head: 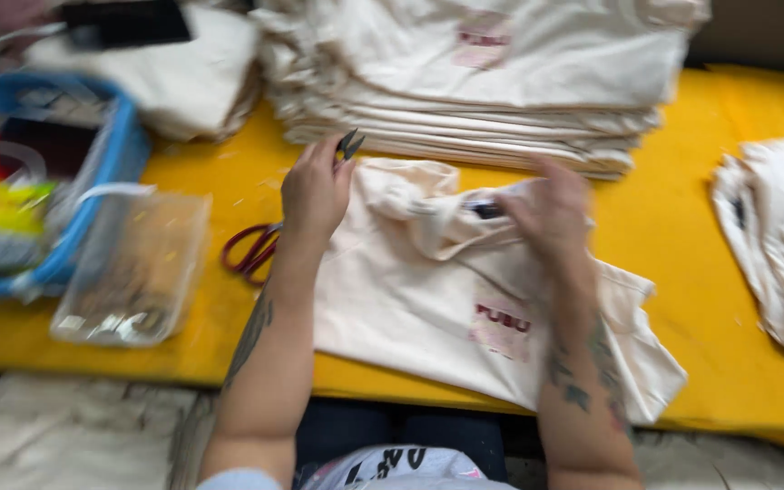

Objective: The person is inspecting t-shirts and using scissors to trim loose threads before folding them.

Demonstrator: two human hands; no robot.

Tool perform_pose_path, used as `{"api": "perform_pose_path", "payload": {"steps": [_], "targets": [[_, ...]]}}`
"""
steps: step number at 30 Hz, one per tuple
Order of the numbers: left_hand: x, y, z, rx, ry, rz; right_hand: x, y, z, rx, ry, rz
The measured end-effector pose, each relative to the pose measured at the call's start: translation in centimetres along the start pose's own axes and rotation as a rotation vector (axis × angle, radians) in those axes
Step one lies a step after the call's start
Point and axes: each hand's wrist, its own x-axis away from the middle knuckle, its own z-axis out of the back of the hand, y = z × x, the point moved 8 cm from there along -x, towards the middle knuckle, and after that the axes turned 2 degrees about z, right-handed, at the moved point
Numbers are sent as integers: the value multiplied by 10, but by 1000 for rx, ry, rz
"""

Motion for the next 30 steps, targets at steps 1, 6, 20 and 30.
{"api": "perform_pose_path", "payload": {"steps": [1,6,20,30], "targets": [[2,-35,-4,-168,-28,116,9,14,11,96,-65,-245],[4,-41,-10,-318,155,60,78,43,36,-13,-220,-858],[26,11,-96,606,-370,236,109,57,190,-166,413,-530],[117,-6,21,-402,-749,314,234,15,174,429,-514,-1420]]}}
